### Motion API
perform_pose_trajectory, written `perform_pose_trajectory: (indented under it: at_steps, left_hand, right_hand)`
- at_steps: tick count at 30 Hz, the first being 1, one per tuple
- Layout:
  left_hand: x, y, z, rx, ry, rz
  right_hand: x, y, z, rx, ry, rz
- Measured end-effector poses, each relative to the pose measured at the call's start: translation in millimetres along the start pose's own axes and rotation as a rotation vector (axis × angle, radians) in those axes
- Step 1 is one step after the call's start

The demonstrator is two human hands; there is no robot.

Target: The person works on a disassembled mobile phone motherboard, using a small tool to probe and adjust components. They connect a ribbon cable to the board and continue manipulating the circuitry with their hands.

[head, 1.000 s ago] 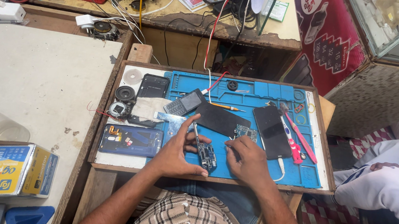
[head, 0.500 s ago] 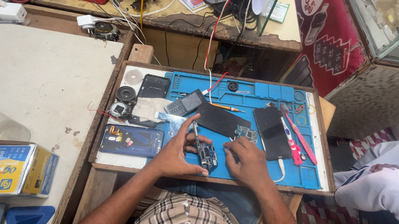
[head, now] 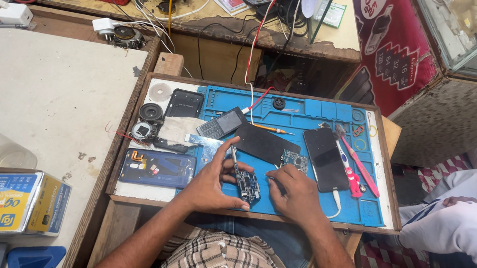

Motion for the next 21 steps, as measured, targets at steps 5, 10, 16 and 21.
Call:
perform_pose_trajectory:
  at_steps: [5, 10, 16, 21]
  left_hand:
    - [-0.7, -0.6, -0.4, -0.005, 0.018, -0.005]
    - [-0.3, 0.2, 0.7, -0.021, 0.045, -0.007]
    - [-0.2, -0.5, 0.2, -0.018, 0.063, -0.009]
    - [-0.8, 0.8, -0.9, -0.016, 0.077, -0.013]
  right_hand:
    - [-0.6, 0.1, 0.2, 0.012, 0.016, 0.001]
    - [-1.8, 0.5, 1.9, 0.004, 0.023, -0.002]
    - [-2.0, 0.6, 2.9, 0.005, 0.019, 0.003]
    - [-0.9, 0.9, 1.2, 0.011, 0.023, 0.007]
Point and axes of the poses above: each hand's wrist, its own y-axis away from the middle knuckle, its own x-axis out of the back of the hand, z = x × y, the point moved 10 cm from there along -y, towards the middle knuckle
